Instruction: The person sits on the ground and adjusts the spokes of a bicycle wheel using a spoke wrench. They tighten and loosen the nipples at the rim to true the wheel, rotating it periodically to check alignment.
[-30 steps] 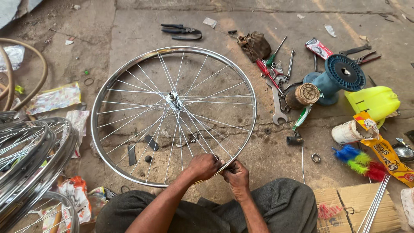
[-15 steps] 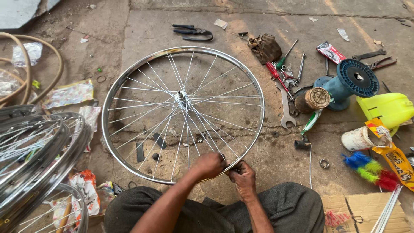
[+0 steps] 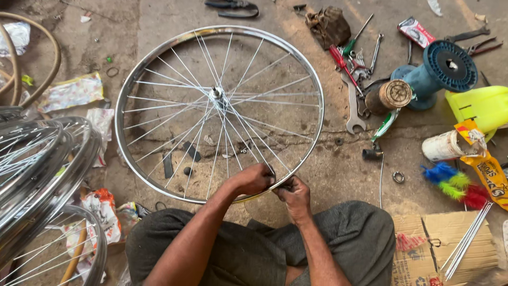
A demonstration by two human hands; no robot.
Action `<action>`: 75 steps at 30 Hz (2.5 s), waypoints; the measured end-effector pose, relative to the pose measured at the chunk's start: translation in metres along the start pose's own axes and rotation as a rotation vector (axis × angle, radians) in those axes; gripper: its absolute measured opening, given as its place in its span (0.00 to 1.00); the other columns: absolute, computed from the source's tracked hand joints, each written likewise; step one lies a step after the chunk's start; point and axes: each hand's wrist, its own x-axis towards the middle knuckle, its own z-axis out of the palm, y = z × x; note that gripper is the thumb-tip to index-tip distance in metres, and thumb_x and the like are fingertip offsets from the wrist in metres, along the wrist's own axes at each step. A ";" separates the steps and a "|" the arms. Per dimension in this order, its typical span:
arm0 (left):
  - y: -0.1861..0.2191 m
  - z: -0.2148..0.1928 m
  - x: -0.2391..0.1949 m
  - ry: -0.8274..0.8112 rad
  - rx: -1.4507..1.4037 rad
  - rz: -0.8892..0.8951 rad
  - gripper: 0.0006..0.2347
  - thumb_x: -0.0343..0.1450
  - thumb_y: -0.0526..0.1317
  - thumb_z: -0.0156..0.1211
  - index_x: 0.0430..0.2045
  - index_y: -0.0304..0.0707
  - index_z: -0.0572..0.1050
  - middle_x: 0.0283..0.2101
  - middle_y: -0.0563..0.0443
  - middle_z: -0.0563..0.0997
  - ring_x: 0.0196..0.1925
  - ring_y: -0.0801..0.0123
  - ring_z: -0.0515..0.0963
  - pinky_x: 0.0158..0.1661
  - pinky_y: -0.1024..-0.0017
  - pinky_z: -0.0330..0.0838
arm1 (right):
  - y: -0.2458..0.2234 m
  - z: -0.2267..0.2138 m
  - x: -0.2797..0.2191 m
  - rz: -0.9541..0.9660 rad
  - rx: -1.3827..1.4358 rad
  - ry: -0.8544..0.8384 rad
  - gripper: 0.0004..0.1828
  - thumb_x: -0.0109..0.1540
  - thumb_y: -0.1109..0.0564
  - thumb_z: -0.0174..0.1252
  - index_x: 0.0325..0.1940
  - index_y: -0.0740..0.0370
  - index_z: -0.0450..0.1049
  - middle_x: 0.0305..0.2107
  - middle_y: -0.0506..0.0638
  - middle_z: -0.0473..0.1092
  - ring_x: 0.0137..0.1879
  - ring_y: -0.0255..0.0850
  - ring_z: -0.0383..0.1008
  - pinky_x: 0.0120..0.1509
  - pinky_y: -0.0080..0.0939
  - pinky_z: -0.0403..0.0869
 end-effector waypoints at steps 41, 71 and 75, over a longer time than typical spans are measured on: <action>-0.011 -0.032 -0.011 -0.016 -0.179 -0.368 0.10 0.75 0.38 0.52 0.38 0.31 0.79 0.36 0.44 0.84 0.36 0.62 0.82 0.39 0.60 0.79 | 0.010 -0.003 0.001 0.106 0.019 -0.068 0.06 0.57 0.68 0.60 0.38 0.66 0.74 0.26 0.51 0.73 0.30 0.36 0.70 0.34 0.38 0.71; -0.011 -0.027 -0.063 0.513 0.415 -0.467 0.10 0.70 0.39 0.56 0.39 0.32 0.76 0.34 0.32 0.83 0.37 0.39 0.83 0.39 0.46 0.75 | -0.036 0.017 0.019 -0.052 -0.526 0.024 0.14 0.65 0.51 0.63 0.37 0.67 0.79 0.23 0.44 0.69 0.29 0.30 0.66 0.33 0.33 0.67; -0.017 -0.051 -0.022 0.741 0.237 -0.429 0.12 0.69 0.41 0.59 0.39 0.30 0.77 0.36 0.28 0.81 0.39 0.36 0.81 0.39 0.45 0.74 | -0.054 0.070 0.074 -0.138 -0.680 -0.011 0.16 0.64 0.47 0.62 0.42 0.63 0.80 0.24 0.46 0.74 0.30 0.32 0.70 0.35 0.36 0.70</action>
